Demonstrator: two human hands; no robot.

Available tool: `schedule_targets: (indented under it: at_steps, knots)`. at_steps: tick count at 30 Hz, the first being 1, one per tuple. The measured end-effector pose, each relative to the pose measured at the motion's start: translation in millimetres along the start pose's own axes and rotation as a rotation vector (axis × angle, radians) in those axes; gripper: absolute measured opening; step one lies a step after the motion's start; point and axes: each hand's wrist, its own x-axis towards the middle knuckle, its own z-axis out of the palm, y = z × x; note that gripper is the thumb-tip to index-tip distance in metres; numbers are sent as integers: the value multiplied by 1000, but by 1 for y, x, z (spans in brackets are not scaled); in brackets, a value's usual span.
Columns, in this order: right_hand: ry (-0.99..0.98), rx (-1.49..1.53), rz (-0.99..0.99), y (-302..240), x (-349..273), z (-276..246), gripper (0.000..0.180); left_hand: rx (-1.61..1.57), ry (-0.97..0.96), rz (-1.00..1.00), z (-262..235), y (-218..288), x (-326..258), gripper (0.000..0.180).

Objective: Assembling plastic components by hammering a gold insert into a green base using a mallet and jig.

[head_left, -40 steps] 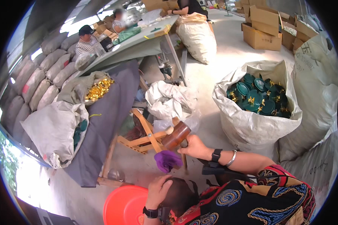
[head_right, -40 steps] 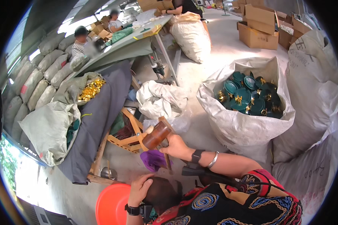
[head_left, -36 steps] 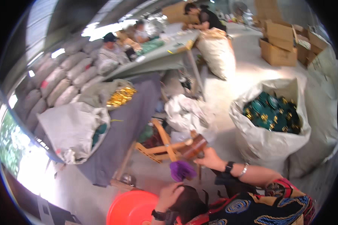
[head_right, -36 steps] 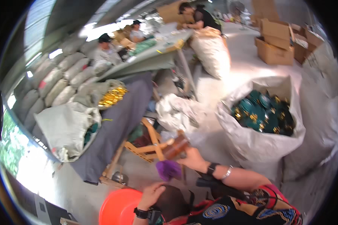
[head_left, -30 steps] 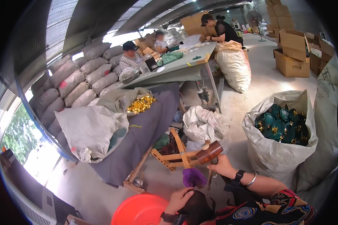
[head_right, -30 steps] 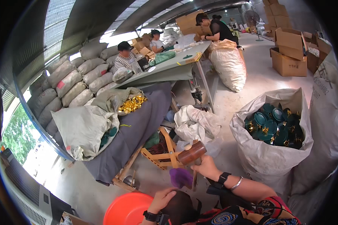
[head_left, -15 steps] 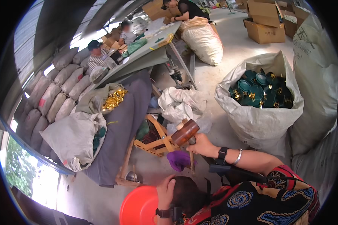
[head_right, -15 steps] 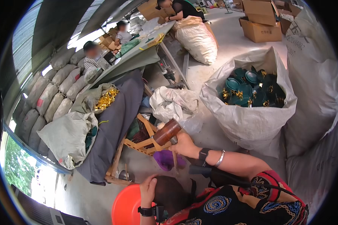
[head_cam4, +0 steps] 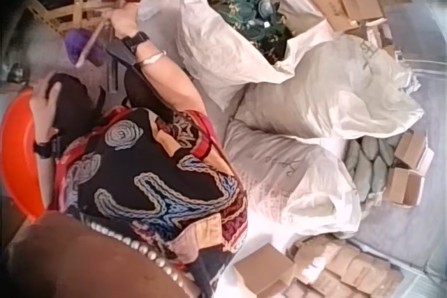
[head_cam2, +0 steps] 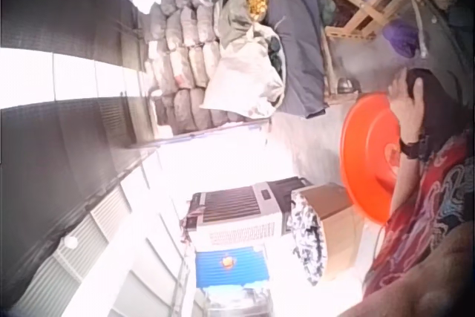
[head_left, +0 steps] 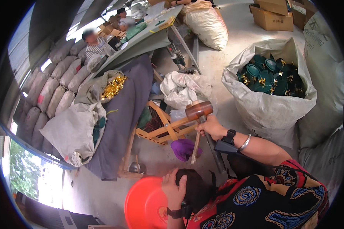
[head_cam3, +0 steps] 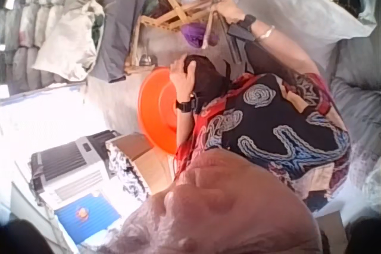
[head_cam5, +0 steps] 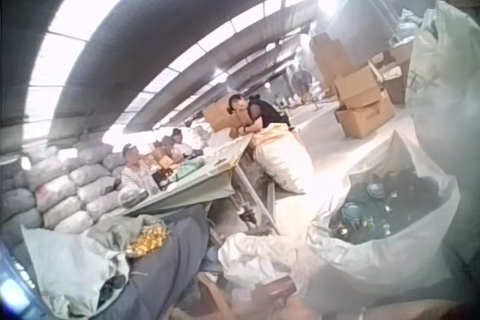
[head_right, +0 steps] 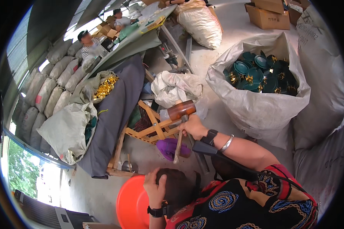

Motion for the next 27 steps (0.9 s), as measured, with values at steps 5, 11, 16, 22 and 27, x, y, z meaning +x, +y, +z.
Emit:
schedule_targets:
  at_steps: [5,11,16,22,27]
  knots:
    - [-46,-22,-145,20,17,-1,28,-37,-11,-107,-10,-5,-9,31]
    - [-4,85,-23,12,12,-8,11,-30,72,-31,2,-12,-9,26]
    - [-4,140,10,13,28,-4,13,-48,75,-69,1,-6,-5,26]
    - [8,159,-5,-2,40,-4,10,-72,105,-1,6,-3,7,23]
    - [-9,167,22,3,50,-1,9,-86,57,-73,10,-5,5,24]
